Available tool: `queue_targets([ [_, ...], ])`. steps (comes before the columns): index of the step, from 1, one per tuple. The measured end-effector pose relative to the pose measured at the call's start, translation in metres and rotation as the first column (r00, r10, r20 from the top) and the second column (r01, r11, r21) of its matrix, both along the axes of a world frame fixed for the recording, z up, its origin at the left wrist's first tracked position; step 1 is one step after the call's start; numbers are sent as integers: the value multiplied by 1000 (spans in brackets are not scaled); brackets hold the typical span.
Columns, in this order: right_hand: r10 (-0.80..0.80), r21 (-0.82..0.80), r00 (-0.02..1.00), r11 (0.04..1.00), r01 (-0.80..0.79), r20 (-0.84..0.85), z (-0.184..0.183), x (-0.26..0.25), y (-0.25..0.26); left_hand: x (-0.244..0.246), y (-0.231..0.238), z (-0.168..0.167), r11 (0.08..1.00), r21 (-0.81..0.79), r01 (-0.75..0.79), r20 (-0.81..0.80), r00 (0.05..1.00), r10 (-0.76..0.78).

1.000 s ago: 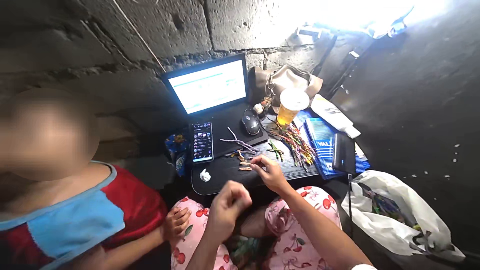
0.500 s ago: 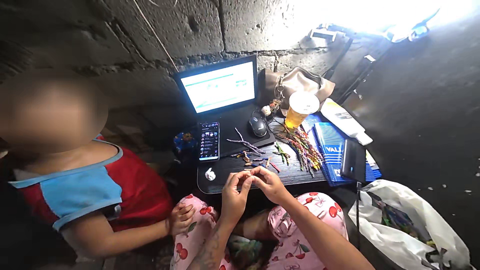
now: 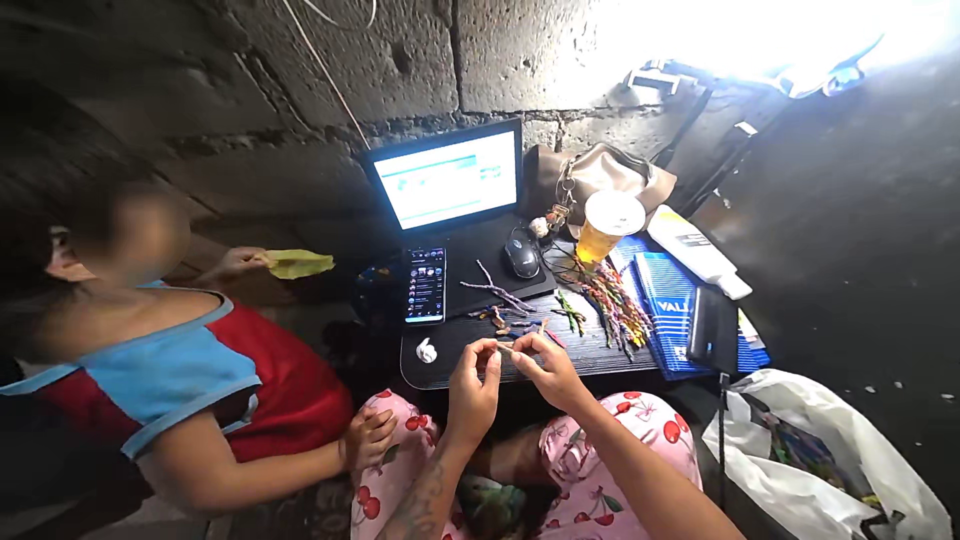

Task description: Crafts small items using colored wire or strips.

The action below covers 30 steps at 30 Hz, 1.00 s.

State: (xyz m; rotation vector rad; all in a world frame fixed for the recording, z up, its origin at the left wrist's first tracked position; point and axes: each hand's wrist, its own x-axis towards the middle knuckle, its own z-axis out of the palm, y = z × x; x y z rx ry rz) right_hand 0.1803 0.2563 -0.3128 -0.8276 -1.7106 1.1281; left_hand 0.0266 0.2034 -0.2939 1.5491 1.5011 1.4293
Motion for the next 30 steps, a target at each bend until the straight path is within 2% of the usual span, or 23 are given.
queue_targets([
  [5,-28,28,1000,999,29,-5,-1,11,10,-10,-6,0,981,-125,147,-68,985,-156],
  [9,-25,153,1000,988,24,2,-5,15,15,-17,-8,10,925,-247,288,117,957,-266],
  [11,-38,157,999,987,37,1,-3,20,19,-21,-10,13,912,-285,295,136,954,-266],
  [16,-54,168,992,985,35,112,2,30,25,-27,-9,8,911,-336,241,97,971,-221],
  [19,-182,205,960,969,138,214,5,36,31,-37,-6,6,920,-337,202,136,977,-164],
  [22,-351,274,881,923,269,317,-3,41,38,-69,-3,16,955,-293,42,146,989,2],
  [25,-338,286,822,932,224,458,-10,37,35,-103,-8,17,969,-206,-134,124,979,162],
  [28,-295,281,749,948,151,594,-9,19,27,-115,-20,22,949,-301,-91,215,963,161],
  [30,-293,271,682,952,142,670,-10,10,25,-135,-24,30,939,-339,-61,333,925,180],
])
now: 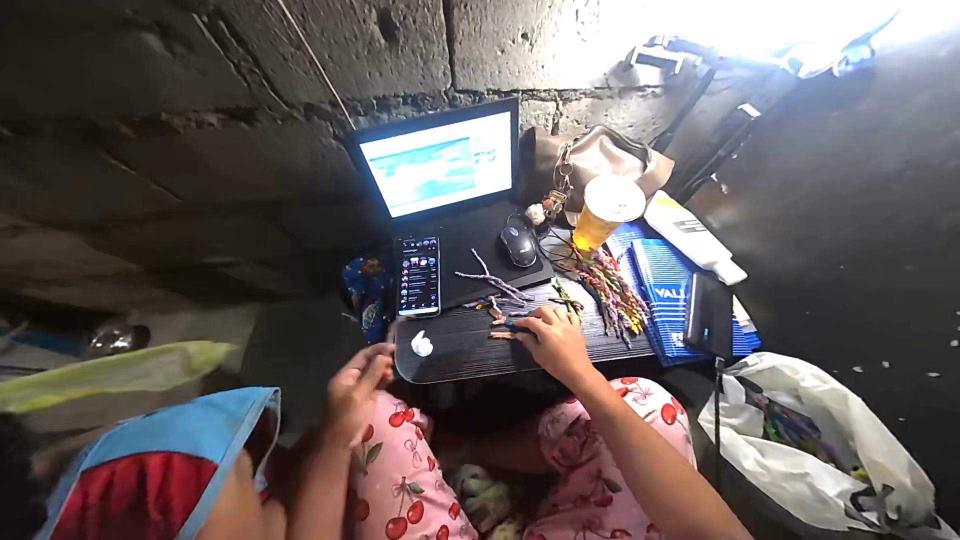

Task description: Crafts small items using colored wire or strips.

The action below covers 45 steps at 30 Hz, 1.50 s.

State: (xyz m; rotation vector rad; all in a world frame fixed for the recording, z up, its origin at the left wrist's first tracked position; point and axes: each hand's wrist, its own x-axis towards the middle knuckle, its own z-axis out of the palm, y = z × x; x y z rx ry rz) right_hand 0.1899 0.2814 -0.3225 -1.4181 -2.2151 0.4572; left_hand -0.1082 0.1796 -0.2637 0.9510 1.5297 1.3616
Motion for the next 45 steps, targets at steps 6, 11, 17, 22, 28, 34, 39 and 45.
queue_targets([
  [6,-60,94,998,994,61,-6,-10,-2,3,-118,-6,-11,966,186,-179,425,901,85],
  [11,-58,118,951,988,98,-304,-3,2,3,-112,3,-1,958,54,-280,330,911,248],
  [17,17,-25,827,999,-37,-562,4,-10,-6,45,19,0,999,16,33,210,977,-36],
  [22,123,-31,815,985,-170,-566,1,-9,-13,122,35,-21,981,69,181,207,959,-191],
  [28,82,-154,748,958,-242,-659,5,-15,-20,134,42,-39,981,108,160,42,985,-165],
  [34,22,-250,706,927,-278,-707,9,-11,-22,140,39,-41,971,180,156,-93,986,-142],
  [39,-9,-287,703,916,-279,-711,12,-11,-25,143,39,-37,955,262,142,-242,967,-78],
  [45,-24,-248,625,929,-274,-780,11,-13,-25,149,39,-36,974,203,96,-178,982,-59],
])
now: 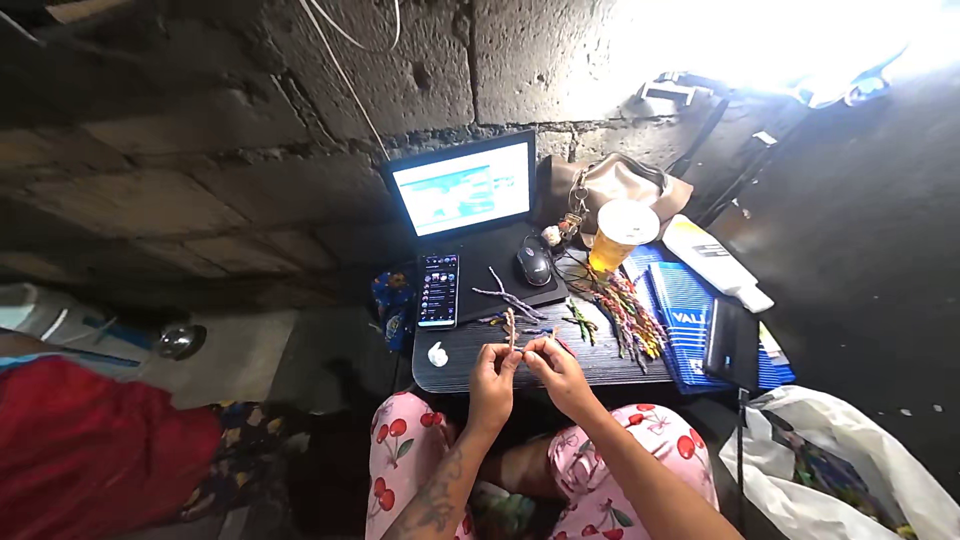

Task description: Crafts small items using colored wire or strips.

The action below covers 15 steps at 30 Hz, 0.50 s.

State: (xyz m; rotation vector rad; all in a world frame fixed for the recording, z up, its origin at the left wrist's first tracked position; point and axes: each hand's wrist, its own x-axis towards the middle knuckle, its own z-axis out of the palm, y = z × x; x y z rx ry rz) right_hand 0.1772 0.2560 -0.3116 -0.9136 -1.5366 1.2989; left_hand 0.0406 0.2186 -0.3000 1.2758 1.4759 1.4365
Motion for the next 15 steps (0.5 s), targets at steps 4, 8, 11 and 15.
queue_targets([
  [4,-28,-20,992,999,25,-124,4,1,0,3,-2,0,990,-128,52,30,998,-48],
  [8,-52,-54,980,998,43,-192,3,-3,-3,19,-5,0,924,-300,236,385,916,-110],
  [11,-85,-121,977,991,62,-197,6,-2,-4,32,-6,8,849,-370,378,712,703,-3],
  [15,-126,-101,958,990,103,-256,6,1,-1,32,-4,14,819,-378,432,767,641,17],
])
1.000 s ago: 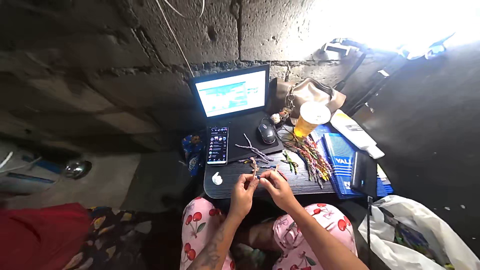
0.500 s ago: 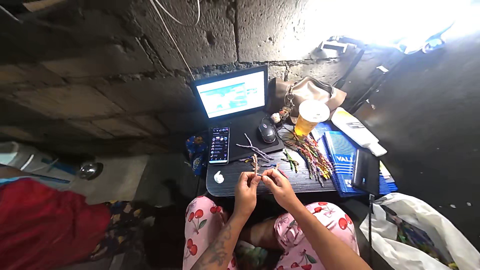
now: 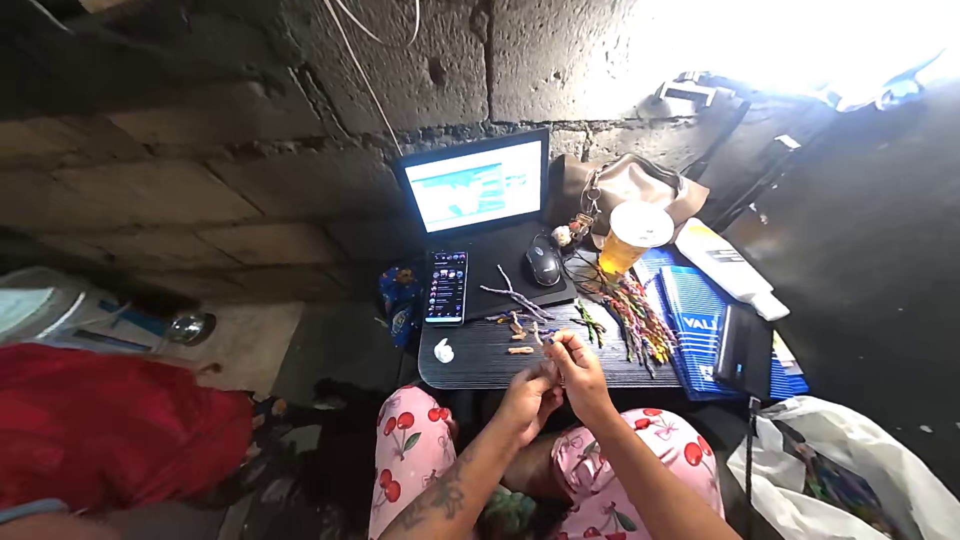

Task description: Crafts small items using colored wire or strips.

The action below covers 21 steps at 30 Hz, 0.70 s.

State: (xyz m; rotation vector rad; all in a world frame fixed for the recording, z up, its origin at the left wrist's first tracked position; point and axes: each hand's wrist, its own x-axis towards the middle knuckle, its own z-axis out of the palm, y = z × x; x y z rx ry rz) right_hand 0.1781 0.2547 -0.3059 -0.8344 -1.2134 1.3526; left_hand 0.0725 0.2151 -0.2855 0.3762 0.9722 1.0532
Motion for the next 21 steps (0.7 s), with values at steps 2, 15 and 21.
queue_targets([
  [2,-35,2,998,999,35,-48,-1,-1,4,-4,-2,1,999,47,-21,-95,995,26],
  [15,256,-113,945,965,-237,202,3,-2,-4,-38,-15,4,904,426,30,-559,795,236],
  [21,310,-79,882,950,-302,355,1,2,-3,-46,-16,-6,864,489,121,-671,685,284],
])
